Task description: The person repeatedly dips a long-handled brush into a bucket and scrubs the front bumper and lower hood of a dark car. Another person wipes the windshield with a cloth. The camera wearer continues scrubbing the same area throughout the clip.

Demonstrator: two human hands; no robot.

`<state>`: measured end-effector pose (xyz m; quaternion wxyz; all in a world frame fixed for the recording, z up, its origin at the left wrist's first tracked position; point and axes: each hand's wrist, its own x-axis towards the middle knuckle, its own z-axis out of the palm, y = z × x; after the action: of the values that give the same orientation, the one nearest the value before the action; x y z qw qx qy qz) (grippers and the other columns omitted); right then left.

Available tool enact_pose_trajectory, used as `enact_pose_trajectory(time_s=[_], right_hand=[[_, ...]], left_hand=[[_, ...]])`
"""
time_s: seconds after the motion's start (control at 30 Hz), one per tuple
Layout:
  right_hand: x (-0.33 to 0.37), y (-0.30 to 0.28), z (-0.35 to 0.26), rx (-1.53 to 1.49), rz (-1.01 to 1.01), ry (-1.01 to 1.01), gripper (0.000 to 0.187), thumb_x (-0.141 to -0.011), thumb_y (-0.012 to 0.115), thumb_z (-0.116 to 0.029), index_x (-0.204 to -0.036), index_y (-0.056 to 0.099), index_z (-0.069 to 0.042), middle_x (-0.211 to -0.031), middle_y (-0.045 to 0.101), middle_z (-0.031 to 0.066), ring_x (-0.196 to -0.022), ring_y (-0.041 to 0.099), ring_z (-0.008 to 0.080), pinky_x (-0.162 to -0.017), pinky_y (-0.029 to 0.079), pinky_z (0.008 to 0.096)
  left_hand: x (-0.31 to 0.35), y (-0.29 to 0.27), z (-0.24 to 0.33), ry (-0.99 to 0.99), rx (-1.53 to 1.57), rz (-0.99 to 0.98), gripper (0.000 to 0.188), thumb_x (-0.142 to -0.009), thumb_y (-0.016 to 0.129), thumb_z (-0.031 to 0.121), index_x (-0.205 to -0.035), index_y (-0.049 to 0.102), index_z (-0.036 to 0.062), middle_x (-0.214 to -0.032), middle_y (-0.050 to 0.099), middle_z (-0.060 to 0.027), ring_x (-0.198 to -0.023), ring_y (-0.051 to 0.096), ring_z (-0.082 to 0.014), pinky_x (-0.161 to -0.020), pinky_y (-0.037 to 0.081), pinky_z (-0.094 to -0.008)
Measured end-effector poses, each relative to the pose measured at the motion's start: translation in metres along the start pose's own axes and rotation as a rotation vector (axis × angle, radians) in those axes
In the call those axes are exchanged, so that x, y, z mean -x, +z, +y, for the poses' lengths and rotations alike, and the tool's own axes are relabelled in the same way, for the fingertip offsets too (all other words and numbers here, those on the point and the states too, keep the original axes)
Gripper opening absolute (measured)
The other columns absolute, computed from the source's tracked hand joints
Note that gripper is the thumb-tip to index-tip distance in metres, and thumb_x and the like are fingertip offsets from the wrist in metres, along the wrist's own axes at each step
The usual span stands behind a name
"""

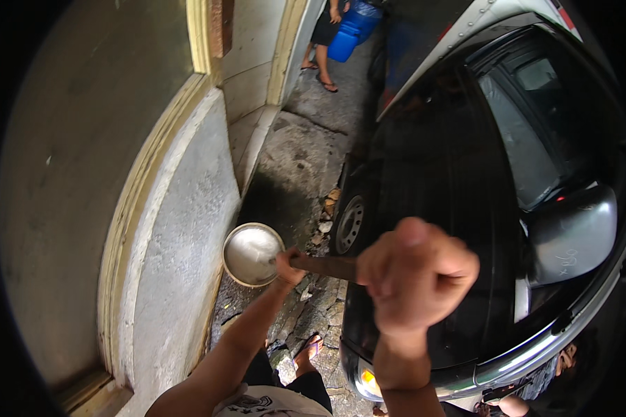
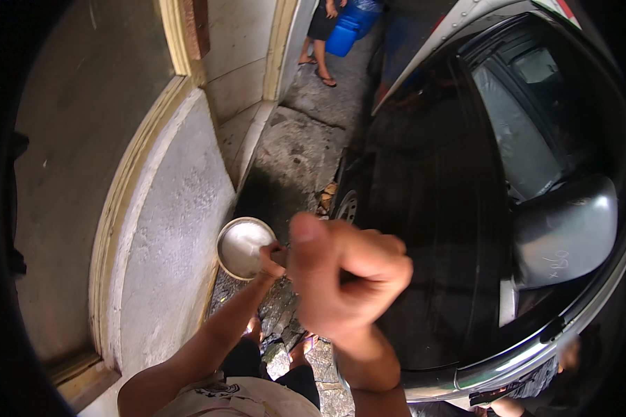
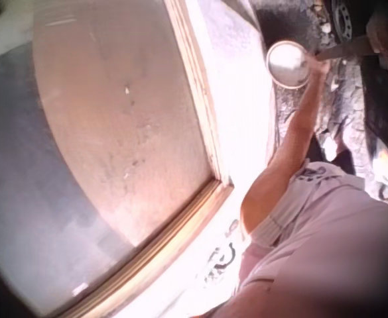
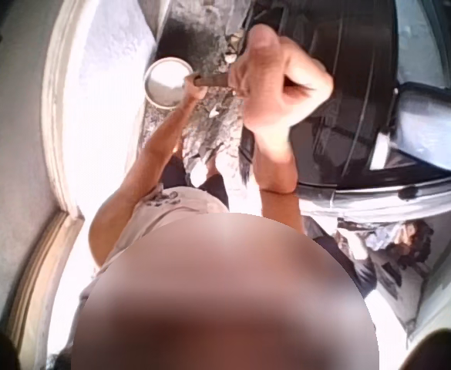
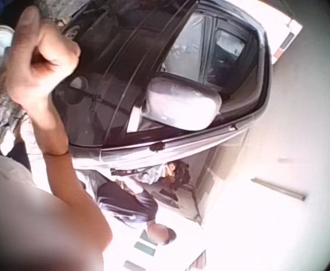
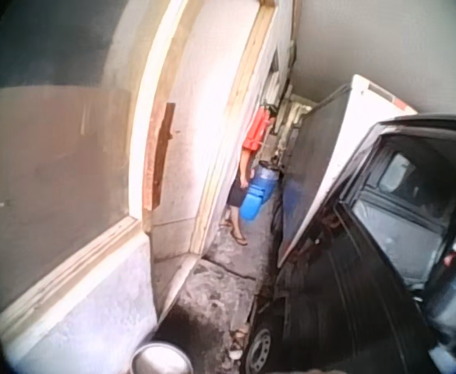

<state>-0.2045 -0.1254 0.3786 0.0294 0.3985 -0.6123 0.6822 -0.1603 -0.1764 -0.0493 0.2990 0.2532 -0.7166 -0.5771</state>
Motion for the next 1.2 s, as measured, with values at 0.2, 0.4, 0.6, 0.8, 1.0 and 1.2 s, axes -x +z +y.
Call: enact_pose_trajectory(time_s=[0.2,0.4,0.6,0.8,1.0,1.2], right_hand=[[0.023,0.023,0.026,-0.420,0.028,-0.128,0.044,-0.094,0.056,0.002,-0.052,0.044,-0.002,-0.047,0.050,0.0047,-0.039,0.049,0.0114,-0.038,0.038,0.0245],[0.008,0.017,0.026,-0.328,-0.027,0.099,0.052,-0.105,0.041,-0.015,-0.054,0.037,-0.009,-0.043,0.042,0.0063,-0.032,0.038,0.0131,-0.029,0.034,0.0287],[-0.013,0.011,-0.001,-0.273,0.175,0.272,0.047,-0.099,0.051,-0.009,-0.053,0.040,-0.008,-0.043,0.042,0.0023,-0.033,0.040,0.0086,-0.032,0.029,0.0239],[0.012,0.022,0.008,-0.245,-0.032,-0.013,0.046,-0.104,0.044,-0.019,-0.059,0.038,-0.010,-0.047,0.041,0.0033,-0.035,0.038,0.0108,-0.034,0.038,0.0264],[0.028,0.015,0.031,-0.506,-0.095,0.004,0.037,-0.102,0.048,-0.016,-0.066,0.045,-0.006,-0.048,0.045,0.0035,-0.037,0.046,0.0124,-0.035,0.045,0.0289],[0.006,0.004,0.010,-0.431,-0.109,0.137,0.048,-0.103,0.041,-0.010,-0.055,0.037,-0.006,-0.045,0.042,0.0081,-0.032,0.037,0.0127,-0.031,0.036,0.0281]], left_hand=[[-0.042,-0.047,-0.045,0.009,0.002,-0.212,0.019,-0.073,0.072,0.020,-0.068,0.060,0.0068,-0.057,0.057,-0.0127,-0.053,0.060,-0.0252,-0.053,0.045,-0.0372],[0.004,-0.078,-0.033,-0.078,-0.145,-0.016,0.020,-0.072,0.073,0.021,-0.068,0.060,0.0054,-0.058,0.059,-0.0137,-0.052,0.059,-0.0249,-0.054,0.045,-0.0376],[0.030,-0.019,0.010,-0.232,-0.144,0.074,0.023,-0.072,0.072,0.025,-0.069,0.061,0.0053,-0.057,0.054,-0.0136,-0.054,0.054,-0.0252,-0.054,0.042,-0.0409],[-0.043,-0.028,-0.021,0.033,0.000,-0.136,0.021,-0.069,0.074,0.023,-0.071,0.060,0.0070,-0.061,0.060,-0.0136,-0.059,0.063,-0.0329,-0.056,0.047,-0.0398],[-0.017,-0.077,-0.037,-0.120,-0.175,-0.139,0.019,-0.068,0.076,0.022,-0.073,0.065,0.0075,-0.067,0.065,-0.0154,-0.064,0.067,-0.0330,-0.060,0.050,-0.0395],[0.039,-0.051,0.000,-0.193,-0.135,0.097,0.021,-0.071,0.077,0.021,-0.071,0.063,0.0050,-0.064,0.063,-0.0166,-0.060,0.066,-0.0322,-0.058,0.050,-0.0389]])
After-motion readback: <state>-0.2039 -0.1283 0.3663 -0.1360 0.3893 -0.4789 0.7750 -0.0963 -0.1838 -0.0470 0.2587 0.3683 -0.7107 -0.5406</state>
